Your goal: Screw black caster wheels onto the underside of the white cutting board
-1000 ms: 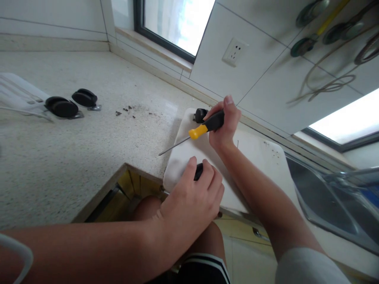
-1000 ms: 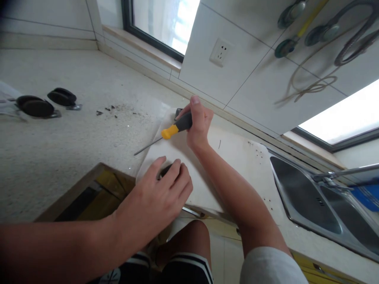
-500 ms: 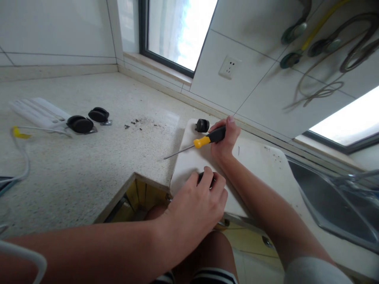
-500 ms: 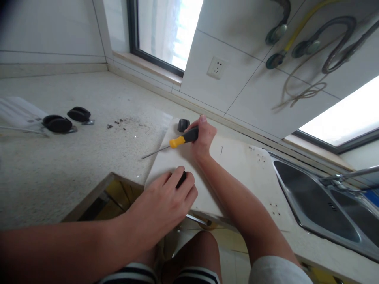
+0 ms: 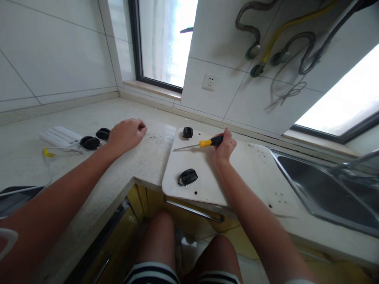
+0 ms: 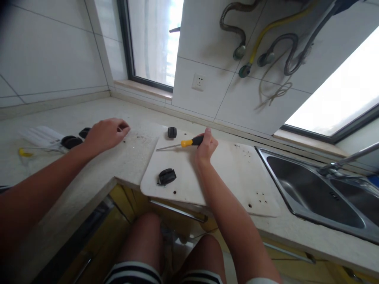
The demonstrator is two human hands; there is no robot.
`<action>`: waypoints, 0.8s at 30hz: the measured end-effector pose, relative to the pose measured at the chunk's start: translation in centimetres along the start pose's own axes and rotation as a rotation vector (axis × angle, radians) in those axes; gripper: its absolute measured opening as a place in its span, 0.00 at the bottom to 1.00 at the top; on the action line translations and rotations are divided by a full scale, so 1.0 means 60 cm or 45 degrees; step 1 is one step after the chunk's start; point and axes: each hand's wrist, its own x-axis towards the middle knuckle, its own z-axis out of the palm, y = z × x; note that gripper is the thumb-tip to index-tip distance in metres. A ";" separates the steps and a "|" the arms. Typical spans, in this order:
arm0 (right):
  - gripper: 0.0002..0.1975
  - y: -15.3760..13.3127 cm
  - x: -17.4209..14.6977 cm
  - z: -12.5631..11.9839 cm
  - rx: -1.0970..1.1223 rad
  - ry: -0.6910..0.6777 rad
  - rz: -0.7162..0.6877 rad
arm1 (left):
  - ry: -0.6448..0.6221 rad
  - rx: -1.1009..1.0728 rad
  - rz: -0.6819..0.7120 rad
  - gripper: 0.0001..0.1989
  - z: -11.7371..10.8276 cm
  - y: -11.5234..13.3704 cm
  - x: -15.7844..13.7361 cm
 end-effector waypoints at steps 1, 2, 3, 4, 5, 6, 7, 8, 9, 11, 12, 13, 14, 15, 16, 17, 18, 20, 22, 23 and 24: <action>0.34 0.003 0.007 -0.002 0.011 0.021 0.029 | -0.075 0.050 -0.145 0.10 0.014 -0.036 0.004; 0.34 0.006 0.014 -0.004 0.022 0.037 0.058 | -0.125 0.080 -0.267 0.11 0.027 -0.067 0.002; 0.33 0.009 0.019 -0.004 0.032 0.049 0.086 | -0.144 0.103 -0.324 0.12 0.038 -0.091 -0.006; 0.33 0.011 0.023 -0.004 0.041 0.058 0.109 | -0.152 0.122 -0.354 0.13 0.047 -0.108 -0.017; 0.32 0.013 0.027 -0.004 0.050 0.067 0.127 | -0.148 0.138 -0.373 0.14 0.055 -0.119 -0.030; 0.32 0.014 0.030 -0.003 0.057 0.075 0.140 | -0.137 0.148 -0.379 0.16 0.061 -0.125 -0.042; 0.32 0.015 0.031 -0.003 0.063 0.079 0.147 | -0.121 0.156 -0.378 0.18 0.067 -0.126 -0.051; 0.32 0.016 0.033 -0.003 0.068 0.081 0.150 | -0.105 0.163 -0.372 0.19 0.072 -0.126 -0.058; 0.32 0.016 0.034 -0.003 0.071 0.082 0.148 | -0.090 0.169 -0.363 0.20 0.076 -0.123 -0.062; 0.34 0.015 0.034 -0.003 0.075 0.083 0.135 | -0.075 0.179 -0.340 0.21 0.084 -0.119 -0.063; 0.34 0.014 0.034 -0.003 0.076 0.083 0.125 | -0.075 0.184 -0.328 0.21 0.087 -0.117 -0.060; 0.35 0.012 0.033 -0.003 0.078 0.082 0.114 | -0.077 0.189 -0.317 0.21 0.090 -0.116 -0.057; 0.36 0.010 0.032 -0.003 0.079 0.078 0.104 | -0.080 0.195 -0.307 0.21 0.092 -0.116 -0.054; 0.36 0.009 0.032 -0.003 0.081 0.072 0.094 | -0.082 0.202 -0.299 0.21 0.094 -0.116 -0.051; 0.36 0.007 0.031 -0.003 0.083 0.064 0.086 | -0.083 0.210 -0.292 0.21 0.096 -0.116 -0.049; 0.36 0.006 0.031 -0.002 0.086 0.055 0.079 | -0.084 0.216 -0.287 0.21 0.097 -0.117 -0.047; 0.36 0.005 0.031 -0.003 0.088 0.048 0.073 | -0.085 0.221 -0.283 0.22 0.098 -0.117 -0.046; 0.36 0.004 0.031 -0.003 0.090 0.038 0.065 | -0.088 0.223 -0.279 0.23 0.099 -0.118 -0.043; 0.36 0.003 0.031 -0.002 0.090 0.038 0.062 | -0.090 0.215 -0.281 0.24 0.099 -0.119 -0.042; 0.36 0.003 0.031 -0.002 0.090 0.039 0.061 | -0.089 0.209 -0.284 0.24 0.099 -0.119 -0.041; 0.36 0.003 0.031 -0.002 0.090 0.041 0.061 | -0.088 0.203 -0.287 0.24 0.099 -0.118 -0.040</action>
